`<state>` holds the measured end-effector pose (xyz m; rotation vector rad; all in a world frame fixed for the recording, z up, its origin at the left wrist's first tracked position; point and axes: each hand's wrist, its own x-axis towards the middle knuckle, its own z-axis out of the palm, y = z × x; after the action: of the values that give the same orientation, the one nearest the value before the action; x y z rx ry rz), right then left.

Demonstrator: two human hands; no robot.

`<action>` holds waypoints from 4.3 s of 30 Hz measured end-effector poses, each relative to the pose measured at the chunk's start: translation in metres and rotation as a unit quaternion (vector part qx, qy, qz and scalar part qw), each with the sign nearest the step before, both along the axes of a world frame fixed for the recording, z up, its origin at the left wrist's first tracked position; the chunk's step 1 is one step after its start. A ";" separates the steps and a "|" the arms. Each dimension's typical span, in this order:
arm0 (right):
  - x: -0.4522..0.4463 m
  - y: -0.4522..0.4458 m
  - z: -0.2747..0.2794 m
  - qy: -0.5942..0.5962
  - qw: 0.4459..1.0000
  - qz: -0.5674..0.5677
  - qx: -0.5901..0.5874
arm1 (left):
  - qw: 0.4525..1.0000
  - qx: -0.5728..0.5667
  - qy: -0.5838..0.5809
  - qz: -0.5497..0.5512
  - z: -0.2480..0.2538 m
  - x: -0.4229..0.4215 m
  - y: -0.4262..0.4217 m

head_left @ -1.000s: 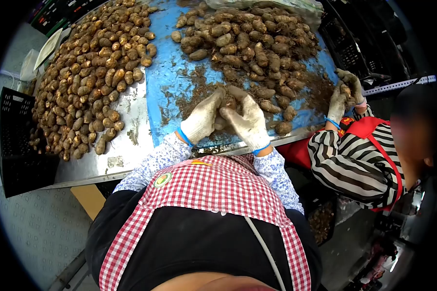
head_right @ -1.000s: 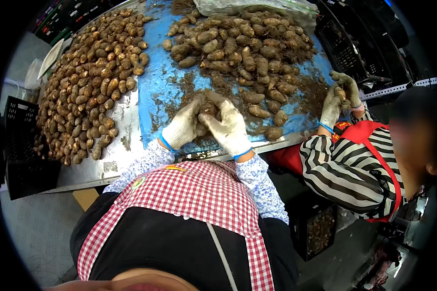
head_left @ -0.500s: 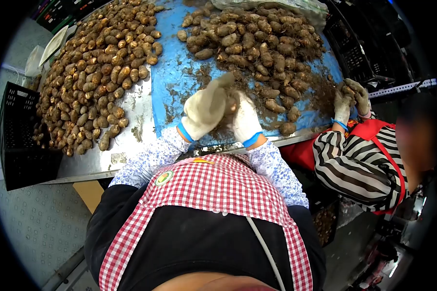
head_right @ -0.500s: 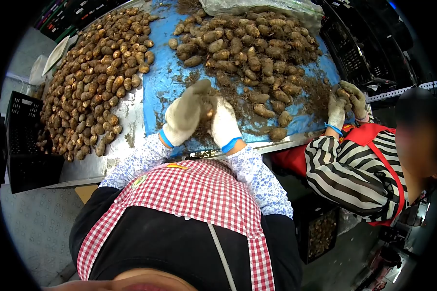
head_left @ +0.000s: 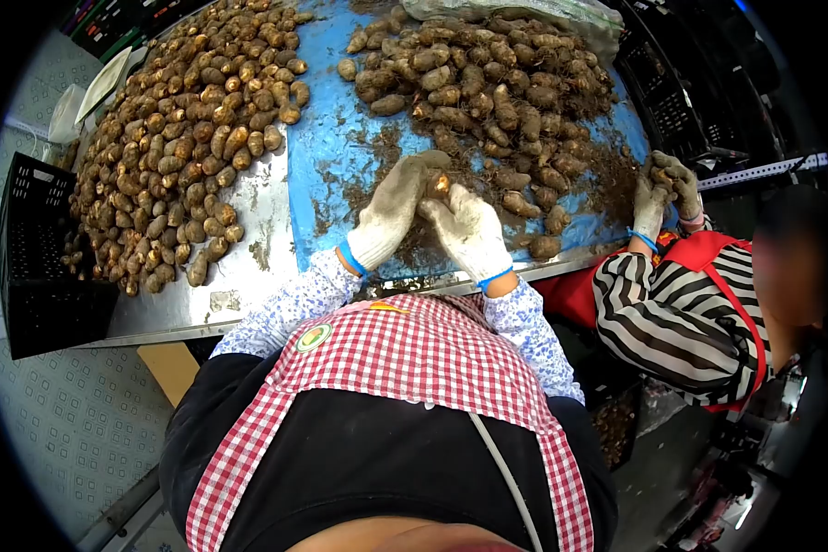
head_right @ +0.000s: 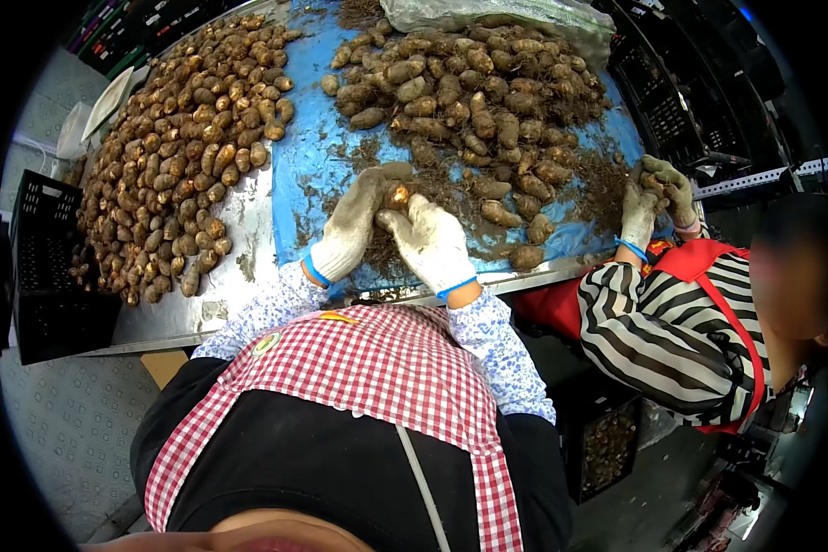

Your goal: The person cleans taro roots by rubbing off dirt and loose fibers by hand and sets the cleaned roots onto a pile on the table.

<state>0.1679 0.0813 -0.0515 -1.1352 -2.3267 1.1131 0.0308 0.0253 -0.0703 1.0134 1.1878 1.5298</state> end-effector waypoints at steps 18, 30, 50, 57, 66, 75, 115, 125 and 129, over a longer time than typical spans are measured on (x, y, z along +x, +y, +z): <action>-0.001 0.019 0.022 0.194 0.980 0.035 0.024 | 0.970 0.003 -0.196 -0.140 -0.021 -0.012 -0.023; 0.015 -0.015 -0.020 0.226 0.970 -0.041 0.084 | 0.857 -0.035 -0.514 -0.014 -0.011 0.002 -0.010; -0.018 -0.015 0.021 -0.065 0.928 0.038 0.365 | 0.935 0.112 -0.334 -0.032 -0.019 -0.008 -0.013; -0.004 -0.003 0.006 0.050 0.995 0.010 0.082 | 0.995 0.019 -0.089 0.046 -0.014 -0.016 -0.020; 0.005 0.018 0.017 0.222 0.941 -0.043 -0.252 | 0.933 0.053 -0.346 -0.089 -0.006 -0.023 -0.012; 0.011 0.003 0.019 0.045 0.996 0.023 0.071 | 0.969 -0.121 0.185 0.107 0.050 0.009 -0.017; 0.015 0.003 0.016 0.084 0.993 0.076 0.027 | 0.972 -0.213 0.101 0.013 0.028 -0.016 -0.012; 0.019 0.004 0.003 0.287 0.925 -0.017 -0.249 | 0.938 -0.141 0.315 0.035 0.055 -0.007 -0.020; 0.017 0.004 -0.004 0.274 0.927 0.004 -0.258 | 0.934 -0.155 0.319 0.028 0.046 -0.012 -0.016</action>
<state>0.1846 0.0850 -0.0557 -0.8095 -1.6506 1.8360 0.0184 0.0092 -0.0248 1.3076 1.8535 1.0165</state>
